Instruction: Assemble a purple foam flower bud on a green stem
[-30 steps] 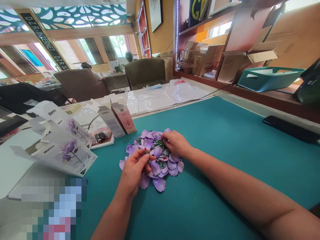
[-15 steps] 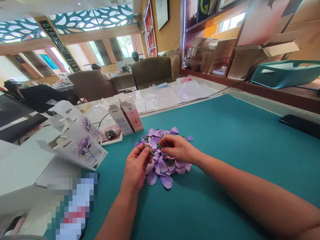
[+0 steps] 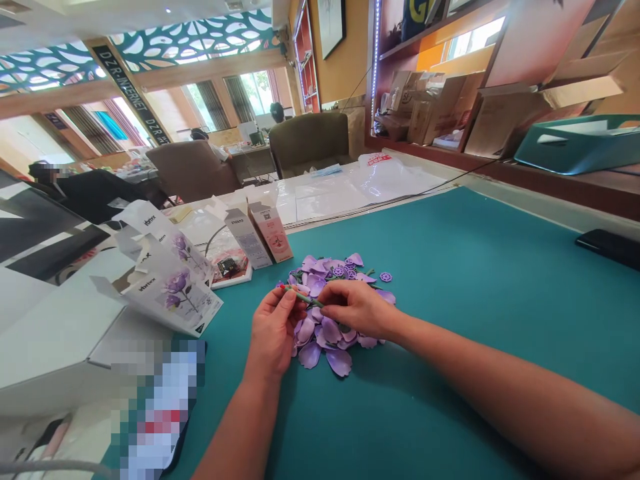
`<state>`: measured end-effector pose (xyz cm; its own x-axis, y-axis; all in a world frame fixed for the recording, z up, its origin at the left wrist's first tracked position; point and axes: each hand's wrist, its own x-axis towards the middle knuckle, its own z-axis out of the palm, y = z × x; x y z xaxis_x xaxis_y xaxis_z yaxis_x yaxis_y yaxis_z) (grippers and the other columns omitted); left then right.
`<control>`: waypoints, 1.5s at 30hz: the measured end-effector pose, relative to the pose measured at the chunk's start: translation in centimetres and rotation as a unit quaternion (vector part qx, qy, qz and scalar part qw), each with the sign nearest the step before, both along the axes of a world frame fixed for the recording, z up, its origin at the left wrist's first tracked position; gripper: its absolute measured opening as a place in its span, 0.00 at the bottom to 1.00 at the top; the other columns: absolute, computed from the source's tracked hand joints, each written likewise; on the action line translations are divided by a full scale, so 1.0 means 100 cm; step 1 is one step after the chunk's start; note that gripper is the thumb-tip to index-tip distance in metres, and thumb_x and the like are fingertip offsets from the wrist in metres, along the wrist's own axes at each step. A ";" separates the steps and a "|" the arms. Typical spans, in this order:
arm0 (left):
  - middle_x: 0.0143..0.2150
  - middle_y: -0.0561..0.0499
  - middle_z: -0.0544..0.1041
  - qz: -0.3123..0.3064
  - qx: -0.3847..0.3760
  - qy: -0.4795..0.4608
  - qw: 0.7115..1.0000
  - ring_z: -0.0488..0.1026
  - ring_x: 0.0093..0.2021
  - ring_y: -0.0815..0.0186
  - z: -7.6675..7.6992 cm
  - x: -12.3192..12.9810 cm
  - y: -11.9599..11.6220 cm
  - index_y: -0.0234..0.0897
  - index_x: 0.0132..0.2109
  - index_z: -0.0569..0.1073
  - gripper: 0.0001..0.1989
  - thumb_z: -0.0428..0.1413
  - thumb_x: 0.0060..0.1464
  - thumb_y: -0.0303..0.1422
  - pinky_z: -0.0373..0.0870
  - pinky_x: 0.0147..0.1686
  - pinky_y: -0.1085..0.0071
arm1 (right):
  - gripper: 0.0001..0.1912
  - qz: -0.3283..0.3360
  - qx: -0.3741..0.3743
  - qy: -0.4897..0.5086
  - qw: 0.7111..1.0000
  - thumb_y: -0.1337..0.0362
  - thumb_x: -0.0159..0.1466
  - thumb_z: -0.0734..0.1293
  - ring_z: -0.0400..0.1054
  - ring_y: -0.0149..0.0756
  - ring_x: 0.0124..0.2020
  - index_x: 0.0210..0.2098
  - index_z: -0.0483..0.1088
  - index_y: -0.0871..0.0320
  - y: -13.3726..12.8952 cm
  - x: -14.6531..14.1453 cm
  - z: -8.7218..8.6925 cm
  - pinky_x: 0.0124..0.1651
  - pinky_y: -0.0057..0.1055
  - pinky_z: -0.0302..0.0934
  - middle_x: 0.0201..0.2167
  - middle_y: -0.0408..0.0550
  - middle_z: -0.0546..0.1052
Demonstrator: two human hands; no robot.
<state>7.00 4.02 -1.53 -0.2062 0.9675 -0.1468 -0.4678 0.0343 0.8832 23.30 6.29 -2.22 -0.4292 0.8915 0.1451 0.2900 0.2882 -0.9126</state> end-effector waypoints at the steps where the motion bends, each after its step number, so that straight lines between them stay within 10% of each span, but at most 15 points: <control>1: 0.28 0.56 0.76 0.000 0.000 0.000 1.000 0.72 0.25 0.73 0.000 0.000 0.000 0.34 0.33 0.73 0.21 0.72 0.31 0.34 0.70 0.25 0.76 | 0.03 -0.001 0.007 -0.006 1.000 0.71 0.55 0.66 0.61 0.27 0.25 0.30 0.70 0.58 0.000 0.000 0.000 0.28 0.24 0.54 0.23 0.37 0.69; 45: 0.27 0.55 0.77 0.003 0.034 0.088 0.996 0.72 0.25 0.72 -0.006 0.000 0.000 0.34 0.33 0.74 0.19 0.70 0.35 0.39 0.70 0.28 0.75 | 0.06 -0.021 0.031 -0.054 0.998 0.73 0.54 0.67 0.60 0.27 0.25 0.27 0.66 0.57 0.000 -0.002 0.000 0.27 0.25 0.51 0.22 0.37 0.67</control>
<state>6.97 4.06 -2.16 -0.2294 0.9724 -0.0419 -0.3061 -0.0312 0.9515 23.08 6.24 -2.17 -0.4085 0.8995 0.1550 0.3982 0.3284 -0.8565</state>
